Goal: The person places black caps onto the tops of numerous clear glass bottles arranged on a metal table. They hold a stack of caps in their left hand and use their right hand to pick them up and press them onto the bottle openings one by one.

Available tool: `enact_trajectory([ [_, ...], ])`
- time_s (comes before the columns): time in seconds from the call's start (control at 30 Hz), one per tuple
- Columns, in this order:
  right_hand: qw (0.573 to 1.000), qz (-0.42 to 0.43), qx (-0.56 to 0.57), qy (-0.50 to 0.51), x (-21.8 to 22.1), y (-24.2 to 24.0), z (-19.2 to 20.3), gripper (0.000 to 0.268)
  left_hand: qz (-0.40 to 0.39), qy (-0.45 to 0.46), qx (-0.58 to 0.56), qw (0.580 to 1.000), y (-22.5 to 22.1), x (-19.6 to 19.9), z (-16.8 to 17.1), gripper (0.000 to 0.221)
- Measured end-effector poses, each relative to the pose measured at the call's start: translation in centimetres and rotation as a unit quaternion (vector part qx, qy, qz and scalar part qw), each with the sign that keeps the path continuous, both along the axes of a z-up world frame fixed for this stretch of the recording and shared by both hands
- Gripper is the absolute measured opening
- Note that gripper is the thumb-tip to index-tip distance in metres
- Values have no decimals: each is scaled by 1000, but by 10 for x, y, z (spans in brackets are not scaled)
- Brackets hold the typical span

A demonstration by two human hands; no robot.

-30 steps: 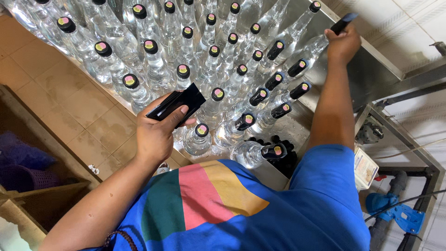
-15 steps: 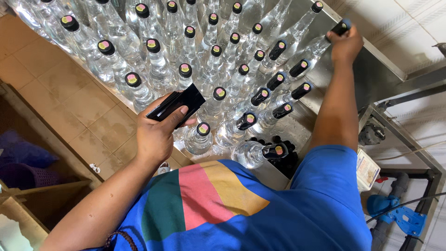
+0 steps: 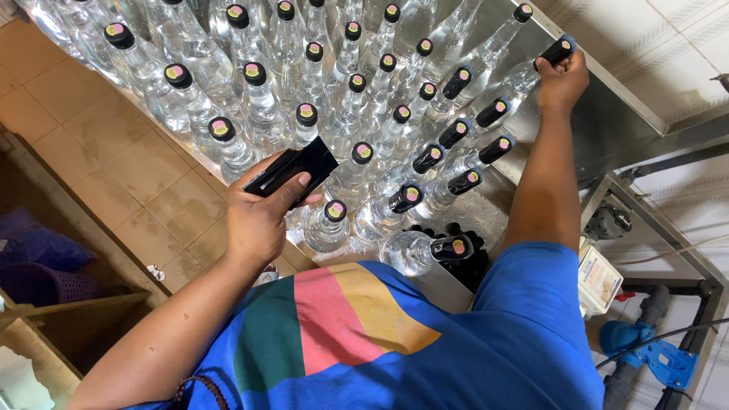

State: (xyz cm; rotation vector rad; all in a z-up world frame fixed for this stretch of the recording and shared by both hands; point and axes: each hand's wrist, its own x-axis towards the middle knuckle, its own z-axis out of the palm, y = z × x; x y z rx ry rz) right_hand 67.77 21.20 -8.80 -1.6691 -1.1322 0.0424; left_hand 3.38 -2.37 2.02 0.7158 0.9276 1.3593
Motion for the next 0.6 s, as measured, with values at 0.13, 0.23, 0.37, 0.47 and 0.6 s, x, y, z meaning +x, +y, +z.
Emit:
enact_trajectory([
  [0.13, 999, -10, -27, 28, 4, 6, 4, 42, -13, 6, 3, 1000, 0, 3, 3, 45],
  [0.23, 966, -139, 135, -172, -32, -8, 27, 107, 12, -5, 4, 1000, 4, 6, 3, 44],
  [0.37, 937, 316, 135, -66, -258, -95, 193, 17, -39, -19, -16, 999, 9, 18, 2, 37],
  [0.47, 833, 548, -33, -70, -374, -181, 226, 21, -41, -38, 6, 998, 9, 32, -3, 36],
  [0.6, 850, 523, -62, 13, -409, -198, 208, 13, -46, -72, 56, 995, 11, 34, -2, 39],
])
